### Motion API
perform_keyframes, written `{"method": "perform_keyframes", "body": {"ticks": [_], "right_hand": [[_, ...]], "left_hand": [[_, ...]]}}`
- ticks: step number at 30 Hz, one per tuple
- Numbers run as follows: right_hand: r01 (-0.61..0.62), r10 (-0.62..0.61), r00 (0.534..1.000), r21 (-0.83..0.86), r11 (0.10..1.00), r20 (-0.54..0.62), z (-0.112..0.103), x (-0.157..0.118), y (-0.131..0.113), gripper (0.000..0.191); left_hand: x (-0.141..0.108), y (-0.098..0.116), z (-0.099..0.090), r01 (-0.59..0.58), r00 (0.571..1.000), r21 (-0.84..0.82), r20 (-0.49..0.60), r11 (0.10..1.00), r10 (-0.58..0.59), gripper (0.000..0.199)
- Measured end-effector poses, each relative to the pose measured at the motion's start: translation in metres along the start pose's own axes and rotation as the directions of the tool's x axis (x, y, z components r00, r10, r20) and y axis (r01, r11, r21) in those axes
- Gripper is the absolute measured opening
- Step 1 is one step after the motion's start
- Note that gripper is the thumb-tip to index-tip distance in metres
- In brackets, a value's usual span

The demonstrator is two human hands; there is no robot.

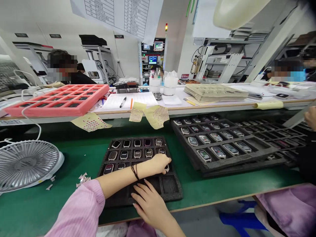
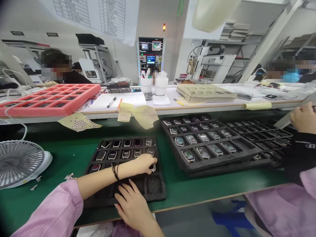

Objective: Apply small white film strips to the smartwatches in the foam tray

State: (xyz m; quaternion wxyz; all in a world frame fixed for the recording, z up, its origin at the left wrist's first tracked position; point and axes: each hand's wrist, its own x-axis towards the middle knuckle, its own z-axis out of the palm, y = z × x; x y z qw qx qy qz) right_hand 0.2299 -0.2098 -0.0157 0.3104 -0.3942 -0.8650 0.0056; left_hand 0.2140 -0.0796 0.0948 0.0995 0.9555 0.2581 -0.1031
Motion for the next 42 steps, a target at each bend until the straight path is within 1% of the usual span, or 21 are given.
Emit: {"method": "perform_keyframes", "body": {"ticks": [4,8,13,16,18,20,21,23,25,27,29,31,32,34,37,39,42], "right_hand": [[0.0,0.0,1.0,-0.001,1.0,0.005,0.001,0.0,0.001,0.03],[0.011,-0.011,1.0,-0.011,1.0,-0.01,0.001,0.001,0.001,0.03],[-0.004,0.003,1.0,-0.007,1.0,-0.03,0.002,0.002,0.0,0.028],[-0.009,0.009,1.0,-0.005,1.0,-0.023,0.002,0.002,0.0,0.027],[-0.006,0.005,1.0,-0.011,1.0,-0.027,0.001,0.003,-0.001,0.027],[-0.003,0.002,0.999,-0.015,1.0,-0.035,0.0,0.003,-0.001,0.027],[-0.003,0.002,0.999,-0.016,1.0,-0.037,-0.001,0.004,-0.002,0.027],[-0.005,0.004,0.999,-0.014,1.0,-0.044,-0.002,0.004,-0.003,0.027],[-0.002,0.001,0.999,-0.007,1.0,-0.049,-0.004,0.004,-0.005,0.027],[0.008,-0.008,0.999,0.004,1.0,-0.054,-0.006,0.003,-0.006,0.028],[0.023,-0.022,0.997,0.016,1.0,-0.068,-0.007,0.002,-0.006,0.028],[0.037,-0.035,0.995,0.026,0.999,-0.092,-0.007,0.002,-0.006,0.026],[0.043,-0.039,0.994,0.032,0.999,-0.104,-0.007,0.001,-0.006,0.026],[0.049,-0.043,0.992,0.054,0.997,-0.122,-0.008,0.0,-0.008,0.028],[0.06,-0.047,0.991,0.107,0.992,-0.126,-0.008,-0.002,-0.014,0.031],[0.075,-0.06,0.992,0.135,0.988,-0.11,-0.009,-0.003,-0.02,0.031],[0.105,-0.093,0.993,0.158,0.982,-0.079,-0.008,-0.005,-0.028,0.032]], "left_hand": [[0.003,0.001,-0.007,-0.023,0.998,0.008,0.058,1.0,0.023,0.04],[0.004,0.0,-0.01,-0.049,0.997,-0.013,0.052,0.999,0.05,0.035],[0.012,0.002,0.004,0.021,1.0,-0.017,-0.01,1.0,-0.021,0.025],[0.01,-0.005,0.011,0.009,0.998,-0.097,-0.067,0.995,-0.015,0.029],[0.004,-0.015,0.011,-0.013,0.994,-0.177,-0.111,0.984,-0.007,0.034],[-0.011,-0.027,0.007,-0.021,0.989,-0.258,-0.149,0.966,-0.018,0.039],[-0.022,-0.033,0.004,-0.024,0.985,-0.307,-0.171,0.952,-0.03,0.041],[-0.053,-0.047,-0.002,-0.04,0.969,-0.42,-0.237,0.907,-0.068,0.041],[-0.093,-0.061,-0.007,-0.037,0.95,-0.48,-0.29,0.877,-0.119,0.038],[-0.138,-0.071,-0.009,0.057,0.944,-0.457,-0.265,0.888,-0.197,0.038],[-0.18,-0.078,-0.004,0.212,0.932,-0.416,-0.187,0.884,-0.312,0.038],[-0.213,-0.079,0.006,0.368,0.898,-0.359,-0.102,0.858,-0.428,0.039],[-0.225,-0.078,0.013,0.421,0.882,-0.336,-0.067,0.842,-0.467,0.04],[-0.24,-0.074,0.029,0.463,0.87,-0.319,-0.013,0.827,-0.492,0.042],[-0.247,-0.067,0.048,0.45,0.879,-0.34,0.001,0.826,-0.478,0.044],[-0.246,-0.066,0.054,0.428,0.887,-0.349,-0.016,0.834,-0.462,0.047],[-0.244,-0.072,0.054,0.403,0.903,-0.337,-0.002,0.851,-0.429,0.049]]}}
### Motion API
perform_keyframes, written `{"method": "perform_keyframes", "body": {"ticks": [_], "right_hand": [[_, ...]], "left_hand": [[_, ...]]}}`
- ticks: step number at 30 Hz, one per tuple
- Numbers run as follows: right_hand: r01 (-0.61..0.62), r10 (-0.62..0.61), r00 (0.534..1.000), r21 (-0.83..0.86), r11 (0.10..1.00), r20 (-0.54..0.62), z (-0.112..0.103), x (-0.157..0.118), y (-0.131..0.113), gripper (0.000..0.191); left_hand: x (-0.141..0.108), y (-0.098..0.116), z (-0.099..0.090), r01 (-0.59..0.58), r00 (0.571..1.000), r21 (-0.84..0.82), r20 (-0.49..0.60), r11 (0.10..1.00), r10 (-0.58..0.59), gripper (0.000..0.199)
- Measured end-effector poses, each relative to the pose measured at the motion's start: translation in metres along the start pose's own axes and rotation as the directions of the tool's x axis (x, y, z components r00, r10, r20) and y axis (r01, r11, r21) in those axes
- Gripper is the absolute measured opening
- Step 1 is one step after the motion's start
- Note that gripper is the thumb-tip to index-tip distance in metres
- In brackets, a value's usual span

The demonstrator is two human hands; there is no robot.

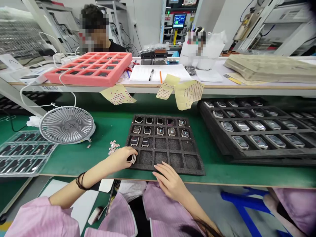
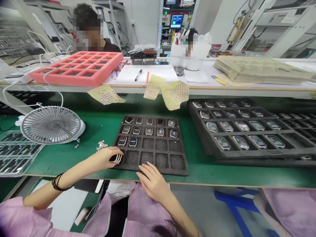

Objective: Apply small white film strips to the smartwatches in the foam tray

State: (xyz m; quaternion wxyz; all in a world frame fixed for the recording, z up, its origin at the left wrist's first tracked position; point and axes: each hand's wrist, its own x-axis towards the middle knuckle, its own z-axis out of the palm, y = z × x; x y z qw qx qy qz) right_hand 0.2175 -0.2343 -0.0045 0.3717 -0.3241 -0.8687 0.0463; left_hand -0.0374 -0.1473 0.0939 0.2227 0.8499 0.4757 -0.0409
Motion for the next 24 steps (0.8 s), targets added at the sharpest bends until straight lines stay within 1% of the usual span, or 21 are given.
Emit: {"method": "perform_keyframes", "body": {"ticks": [4,8,10,12,13,14,15,16,17,18,19,20,21,22,23,24], "right_hand": [[0.023,-0.024,0.999,0.018,1.0,0.024,0.001,0.001,-0.002,0.036],[0.058,-0.058,0.998,0.015,0.998,0.011,-0.002,0.007,0.0,0.033],[0.053,-0.053,0.999,0.049,0.997,0.005,-0.005,0.013,0.002,0.033],[0.001,-0.001,1.0,0.136,0.991,0.004,-0.009,0.021,0.006,0.033],[-0.056,0.054,0.998,0.2,0.978,0.011,-0.011,0.027,0.008,0.031],[-0.135,0.132,0.991,0.274,0.952,0.028,-0.014,0.033,0.012,0.029],[-0.235,0.228,0.972,0.356,0.905,0.06,-0.016,0.041,0.016,0.026],[-0.344,0.332,0.937,0.446,0.826,0.109,-0.017,0.049,0.021,0.024],[-0.448,0.426,0.888,0.538,0.714,0.175,-0.019,0.058,0.026,0.024],[-0.534,0.492,0.83,0.623,0.572,0.261,-0.019,0.068,0.032,0.026],[-0.596,0.519,0.775,0.692,0.408,0.361,-0.02,0.079,0.037,0.031],[-0.632,0.501,0.731,0.736,0.242,0.464,-0.019,0.09,0.043,0.038],[-0.653,0.445,0.701,0.752,0.09,0.557,-0.018,0.101,0.048,0.044],[-0.668,0.373,0.681,0.743,-0.038,0.631,-0.017,0.111,0.054,0.048],[-0.681,0.308,0.661,0.719,-0.138,0.685,-0.016,0.121,0.059,0.05],[-0.693,0.263,0.64,0.69,-0.21,0.722,-0.014,0.129,0.065,0.05]], "left_hand": [[0.007,-0.007,-0.004,0.025,0.999,0.085,0.044,0.996,-0.028,0.045],[0.009,-0.007,0.003,0.023,0.999,0.131,0.038,0.991,-0.028,0.048],[0.008,-0.008,0.006,0.03,0.999,0.136,0.02,0.99,-0.033,0.05],[0.005,-0.011,0.007,0.028,1.0,0.11,0.005,0.994,-0.029,0.048],[0.003,-0.014,0.006,0.023,1.0,0.08,-0.005,0.997,-0.022,0.048],[0.002,-0.016,0.005,0.016,1.0,0.037,-0.022,0.999,-0.015,0.048],[0.0,-0.017,0.003,0.007,0.999,-0.016,-0.051,1.0,-0.008,0.048],[-0.001,-0.018,0.001,-0.007,0.995,-0.072,-0.095,0.997,0.0,0.048],[-0.001,-0.016,-0.001,-0.029,0.989,-0.128,-0.151,0.991,0.01,0.048],[0.0,-0.014,-0.003,-0.061,0.976,-0.181,-0.215,0.982,0.021,0.047],[0.002,-0.01,-0.005,-0.107,0.958,-0.227,-0.284,0.968,0.039,0.046],[0.005,-0.004,-0.006,-0.161,0.935,-0.262,-0.35,0.951,0.062,0.046],[0.01,0.001,-0.007,-0.222,0.908,-0.285,-0.41,0.932,0.091,0.045],[0.017,0.007,-0.008,-0.282,0.878,-0.295,-0.462,0.913,0.122,0.045],[0.024,0.011,-0.008,-0.334,0.85,-0.294,-0.506,0.896,0.151,0.046],[0.032,0.015,-0.007,-0.372,0.825,-0.286,-0.538,0.883,0.172,0.046]]}}
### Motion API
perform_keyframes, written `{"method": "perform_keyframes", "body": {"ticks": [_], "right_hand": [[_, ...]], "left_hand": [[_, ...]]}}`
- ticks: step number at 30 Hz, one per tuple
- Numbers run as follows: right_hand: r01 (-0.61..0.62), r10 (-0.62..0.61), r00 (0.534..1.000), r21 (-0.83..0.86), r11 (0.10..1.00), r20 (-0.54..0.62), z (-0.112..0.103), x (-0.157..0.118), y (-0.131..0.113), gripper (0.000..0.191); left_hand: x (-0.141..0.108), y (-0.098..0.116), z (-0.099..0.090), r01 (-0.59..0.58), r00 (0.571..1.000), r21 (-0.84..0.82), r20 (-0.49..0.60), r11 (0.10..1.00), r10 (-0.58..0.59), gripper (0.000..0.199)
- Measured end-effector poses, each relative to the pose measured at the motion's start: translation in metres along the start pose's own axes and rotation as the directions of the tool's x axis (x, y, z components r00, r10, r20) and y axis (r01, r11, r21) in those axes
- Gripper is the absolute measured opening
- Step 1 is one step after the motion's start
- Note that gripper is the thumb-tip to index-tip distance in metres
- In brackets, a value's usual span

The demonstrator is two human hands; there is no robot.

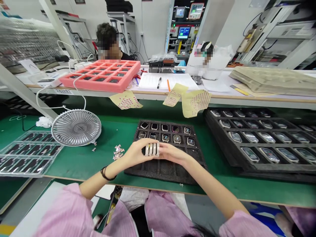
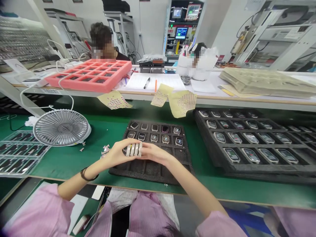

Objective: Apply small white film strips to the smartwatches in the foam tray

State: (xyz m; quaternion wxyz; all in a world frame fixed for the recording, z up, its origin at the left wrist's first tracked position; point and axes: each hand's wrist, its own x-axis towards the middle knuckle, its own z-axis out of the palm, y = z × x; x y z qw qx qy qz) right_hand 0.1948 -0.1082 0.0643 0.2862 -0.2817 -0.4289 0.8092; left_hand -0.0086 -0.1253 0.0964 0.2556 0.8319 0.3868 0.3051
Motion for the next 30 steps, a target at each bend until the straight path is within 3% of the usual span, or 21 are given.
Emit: {"method": "perform_keyframes", "body": {"ticks": [3,6,10,15,18,20,22,24,27,30], "right_hand": [[-0.065,0.066,0.998,0.063,0.996,-0.012,-0.01,0.021,-0.012,0.046],[-0.037,0.04,0.997,0.042,0.998,-0.071,-0.021,0.037,-0.013,0.045],[0.027,-0.021,0.987,0.034,0.999,-0.16,-0.029,0.049,0.003,0.046],[0.064,-0.054,0.977,0.044,0.997,-0.207,-0.032,0.055,0.02,0.042],[0.071,-0.055,0.974,0.064,0.995,-0.221,-0.036,0.054,0.019,0.043],[0.079,-0.056,0.969,0.088,0.993,-0.241,-0.039,0.052,0.016,0.048],[0.084,-0.053,0.965,0.112,0.99,-0.255,-0.041,0.051,0.015,0.051],[0.083,-0.048,0.965,0.125,0.989,-0.257,-0.042,0.05,0.015,0.051],[0.075,-0.04,0.965,0.124,0.989,-0.259,-0.04,0.05,0.016,0.051],[0.071,-0.036,0.96,0.118,0.99,-0.276,-0.038,0.05,0.016,0.053]], "left_hand": [[0.02,-0.009,0.015,-0.029,0.999,0.0,-0.031,1.0,0.029,0.047],[0.033,-0.028,0.027,-0.008,0.999,-0.046,-0.037,0.999,0.006,0.048],[0.037,-0.05,0.037,0.008,1.0,-0.156,-0.023,0.988,-0.012,0.053],[0.032,-0.063,0.036,0.0,0.999,-0.122,0.05,0.993,0.006,0.05],[0.031,-0.068,0.031,0.063,0.998,-0.13,-0.018,0.99,-0.066,0.048],[0.033,-0.071,0.028,0.16,0.979,-0.208,-0.096,0.965,-0.182,0.048],[0.035,-0.075,0.028,0.277,0.932,-0.375,-0.117,0.885,-0.342,0.053],[0.037,-0.076,0.029,0.369,0.872,-0.568,-0.063,0.736,-0.486,0.057],[0.039,-0.073,0.029,0.448,0.768,-0.776,0.081,0.443,-0.635,0.052],[0.041,-0.069,0.028,0.427,0.657,-0.898,0.223,0.111,-0.72,0.034]]}}
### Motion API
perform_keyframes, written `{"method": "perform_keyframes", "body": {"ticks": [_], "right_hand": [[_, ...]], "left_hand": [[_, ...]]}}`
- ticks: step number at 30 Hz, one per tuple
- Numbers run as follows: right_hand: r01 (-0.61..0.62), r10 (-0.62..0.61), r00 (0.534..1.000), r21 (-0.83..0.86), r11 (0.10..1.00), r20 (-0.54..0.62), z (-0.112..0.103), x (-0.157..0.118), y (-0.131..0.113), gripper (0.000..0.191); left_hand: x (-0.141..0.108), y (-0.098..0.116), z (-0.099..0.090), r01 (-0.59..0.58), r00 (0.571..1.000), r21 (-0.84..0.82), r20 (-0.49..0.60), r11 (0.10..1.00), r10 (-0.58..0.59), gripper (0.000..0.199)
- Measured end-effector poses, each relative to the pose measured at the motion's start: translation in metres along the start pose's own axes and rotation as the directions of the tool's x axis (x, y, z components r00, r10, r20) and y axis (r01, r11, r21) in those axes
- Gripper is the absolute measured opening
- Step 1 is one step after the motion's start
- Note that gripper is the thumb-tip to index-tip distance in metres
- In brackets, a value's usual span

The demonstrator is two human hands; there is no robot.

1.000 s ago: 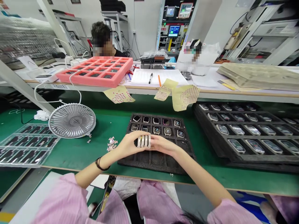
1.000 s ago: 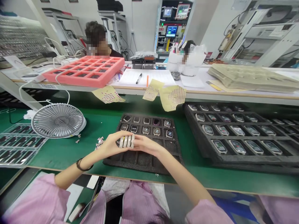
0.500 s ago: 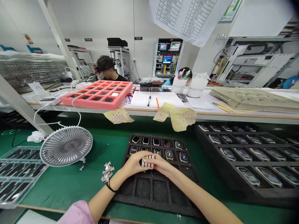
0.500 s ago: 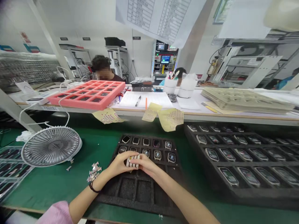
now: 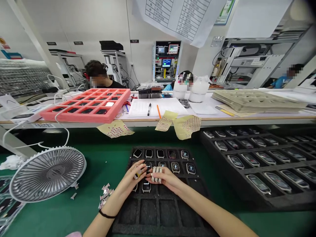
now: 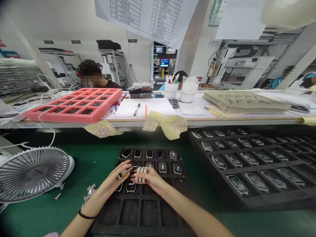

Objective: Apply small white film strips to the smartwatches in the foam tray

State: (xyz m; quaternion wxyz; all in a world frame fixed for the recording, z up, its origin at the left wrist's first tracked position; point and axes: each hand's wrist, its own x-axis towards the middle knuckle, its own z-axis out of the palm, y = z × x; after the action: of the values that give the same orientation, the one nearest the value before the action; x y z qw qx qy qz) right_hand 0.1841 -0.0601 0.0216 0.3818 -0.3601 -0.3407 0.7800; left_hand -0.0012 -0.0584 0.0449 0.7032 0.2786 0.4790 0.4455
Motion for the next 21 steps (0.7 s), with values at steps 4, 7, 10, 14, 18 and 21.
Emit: {"method": "perform_keyframes", "body": {"ticks": [4,7,10,14,18,21], "right_hand": [[0.012,-0.012,1.0,-0.021,1.0,-0.018,0.002,-0.001,0.001,0.054],[0.017,-0.018,0.999,-0.02,1.0,-0.032,0.002,0.0,0.002,0.056],[0.015,-0.016,0.999,-0.016,1.0,-0.049,0.003,0.0,0.003,0.057],[0.026,-0.027,0.997,-0.015,1.0,-0.07,0.004,0.0,0.004,0.056],[0.034,-0.036,0.996,-0.028,0.999,-0.078,0.006,0.0,0.003,0.055],[0.035,-0.038,0.997,-0.038,0.999,-0.074,0.007,-0.001,0.002,0.051]], "left_hand": [[0.0,0.004,-0.001,0.132,0.991,-0.259,0.046,0.957,-0.124,0.033],[0.001,0.003,-0.006,0.149,0.987,-0.316,0.112,0.937,-0.119,0.043],[0.002,0.001,-0.008,0.133,0.986,-0.324,0.135,0.937,-0.094,0.052],[0.0,0.0,-0.003,0.143,0.981,-0.342,0.175,0.929,-0.087,0.061],[-0.003,0.001,0.004,0.137,0.984,-0.372,0.154,0.918,-0.084,0.063],[-0.003,0.001,0.005,0.131,0.989,-0.381,0.118,0.915,-0.093,0.063]]}}
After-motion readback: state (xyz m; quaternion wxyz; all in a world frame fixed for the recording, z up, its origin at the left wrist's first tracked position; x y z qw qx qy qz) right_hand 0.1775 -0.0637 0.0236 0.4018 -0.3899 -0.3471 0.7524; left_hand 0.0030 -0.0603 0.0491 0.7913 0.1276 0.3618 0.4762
